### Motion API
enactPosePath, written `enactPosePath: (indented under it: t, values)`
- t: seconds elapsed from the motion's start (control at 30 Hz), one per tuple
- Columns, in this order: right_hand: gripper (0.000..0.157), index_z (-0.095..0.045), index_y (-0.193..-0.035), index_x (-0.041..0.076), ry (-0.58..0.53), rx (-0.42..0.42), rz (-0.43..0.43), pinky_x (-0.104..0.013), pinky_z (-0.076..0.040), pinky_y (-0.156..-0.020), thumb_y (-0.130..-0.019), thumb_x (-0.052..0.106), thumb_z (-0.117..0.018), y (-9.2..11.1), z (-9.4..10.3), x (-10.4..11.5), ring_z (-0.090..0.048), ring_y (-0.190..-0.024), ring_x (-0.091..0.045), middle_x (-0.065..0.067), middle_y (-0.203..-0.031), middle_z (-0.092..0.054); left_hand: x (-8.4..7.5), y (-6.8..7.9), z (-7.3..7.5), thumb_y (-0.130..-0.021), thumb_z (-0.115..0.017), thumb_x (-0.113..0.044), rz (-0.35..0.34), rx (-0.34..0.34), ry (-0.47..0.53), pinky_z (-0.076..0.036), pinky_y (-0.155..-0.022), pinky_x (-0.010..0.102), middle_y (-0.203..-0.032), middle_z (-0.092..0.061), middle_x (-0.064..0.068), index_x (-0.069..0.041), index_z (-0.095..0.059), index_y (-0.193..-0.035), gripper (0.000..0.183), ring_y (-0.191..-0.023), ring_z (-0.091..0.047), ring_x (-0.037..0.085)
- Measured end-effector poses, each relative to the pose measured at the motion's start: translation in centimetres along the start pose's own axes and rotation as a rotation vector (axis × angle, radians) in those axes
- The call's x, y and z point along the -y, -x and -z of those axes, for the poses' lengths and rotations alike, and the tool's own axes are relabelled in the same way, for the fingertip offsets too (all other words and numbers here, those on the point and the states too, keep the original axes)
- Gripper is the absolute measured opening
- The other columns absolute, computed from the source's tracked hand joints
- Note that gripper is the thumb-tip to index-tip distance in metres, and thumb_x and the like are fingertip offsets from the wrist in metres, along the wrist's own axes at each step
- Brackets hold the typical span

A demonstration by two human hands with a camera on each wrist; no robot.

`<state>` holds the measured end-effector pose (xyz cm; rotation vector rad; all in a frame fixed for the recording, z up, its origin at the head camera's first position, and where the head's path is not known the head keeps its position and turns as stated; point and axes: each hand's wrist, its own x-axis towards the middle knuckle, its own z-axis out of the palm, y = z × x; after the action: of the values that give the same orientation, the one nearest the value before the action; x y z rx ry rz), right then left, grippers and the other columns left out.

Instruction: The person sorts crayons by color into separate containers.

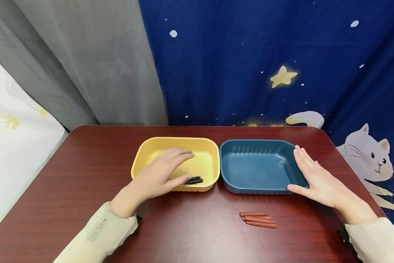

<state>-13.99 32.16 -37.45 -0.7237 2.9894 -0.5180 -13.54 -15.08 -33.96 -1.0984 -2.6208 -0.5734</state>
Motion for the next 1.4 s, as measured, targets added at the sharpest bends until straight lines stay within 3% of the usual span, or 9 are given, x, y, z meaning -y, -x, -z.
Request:
enactPosePath:
  t: [0.23,0.43,0.6,0.7,0.87,1.0,1.23,1.4]
  values:
    - [0.107,0.001,-0.160,0.010,-0.015,-0.004,0.003,-0.067,-0.012,-0.117,-0.089,0.046,-0.070,0.0,-0.2,-0.1,0.003,-0.156,-0.029,-0.014,-0.168,-0.001,-2.8,-2.9,-1.2,-0.095,-0.065,-0.035,-0.101,0.007,0.077,-0.042,-0.112,0.035,-0.132,-0.061,0.000,-0.009,-0.060,-0.133,0.047,-0.127,-0.052,0.018]
    - [0.107,0.001,-0.160,0.010,-0.001,-0.014,0.009,-0.063,-0.010,-0.120,-0.089,0.046,-0.070,0.1,-0.1,-0.2,0.003,-0.156,-0.027,-0.013,-0.168,-0.001,-5.7,-5.1,-2.8,-0.094,-0.068,-0.032,-0.236,0.013,0.121,-0.044,-0.107,0.028,-0.124,-0.066,0.000,-0.008,-0.062,-0.130,0.044,-0.119,-0.055,0.015]
    - [0.107,0.001,-0.160,0.010,-0.001,-0.005,-0.003,-0.063,-0.012,-0.120,-0.089,0.048,-0.069,0.0,-0.2,-0.1,0.002,-0.156,-0.029,-0.014,-0.168,-0.003,-8.8,-6.4,-4.3,-0.097,-0.062,-0.033,-0.381,0.129,0.087,-0.046,-0.102,0.024,-0.122,-0.066,-0.001,-0.010,-0.062,-0.131,0.041,-0.116,-0.056,0.013]
    - [0.107,0.001,-0.160,0.009,0.002,-0.004,-0.011,-0.065,-0.014,-0.119,-0.089,0.049,-0.069,-0.1,-0.3,-0.1,0.000,-0.156,-0.031,-0.014,-0.168,-0.003,-10.2,-6.7,-5.4,-0.099,-0.059,-0.035,-0.425,0.212,0.017,-0.046,-0.098,0.021,-0.122,-0.065,-0.006,-0.014,-0.062,-0.132,0.039,-0.111,-0.055,0.010]
    - [0.108,0.001,-0.160,0.009,0.004,-0.008,-0.011,-0.065,-0.014,-0.118,-0.088,0.048,-0.069,0.0,-0.2,-0.1,0.000,-0.156,-0.032,-0.015,-0.168,-0.003,-11.9,-7.0,-7.2,-0.099,-0.058,-0.034,-0.439,0.286,-0.078,-0.045,-0.088,0.016,-0.109,-0.065,-0.012,-0.019,-0.066,-0.122,0.029,-0.099,-0.054,0.007]
    - [0.108,0.002,-0.160,0.010,-0.008,-0.007,-0.013,-0.066,-0.013,-0.118,-0.089,0.048,-0.069,0.1,0.0,0.0,0.001,-0.156,-0.032,-0.013,-0.168,-0.001,-12.5,-7.2,-8.0,-0.097,-0.062,-0.034,-0.425,0.335,-0.134,-0.046,-0.090,0.016,-0.098,-0.063,-0.013,-0.022,-0.069,-0.111,0.020,-0.095,-0.056,0.006]
    - [0.108,0.002,-0.160,0.010,-0.009,0.000,-0.017,-0.067,-0.015,-0.117,-0.088,0.049,-0.069,0.0,0.1,0.0,0.002,-0.156,-0.030,-0.013,-0.168,-0.001,-12.8,-7.2,-9.3,-0.091,-0.070,-0.036,-0.358,0.460,-0.138,-0.050,-0.083,0.019,-0.099,-0.063,-0.012,-0.025,-0.072,-0.109,0.022,-0.096,-0.060,0.007]
    - [0.108,0.003,-0.160,0.011,-0.017,0.005,-0.025,-0.069,-0.015,-0.116,-0.089,0.049,-0.069,0.1,0.0,0.0,0.001,-0.156,-0.031,-0.012,-0.168,0.000,-13.2,-7.4,-10.0,-0.089,-0.072,-0.037,-0.351,0.483,-0.205,-0.051,-0.083,0.022,-0.098,-0.062,-0.013,-0.028,-0.072,-0.104,0.018,-0.095,-0.061,0.008]
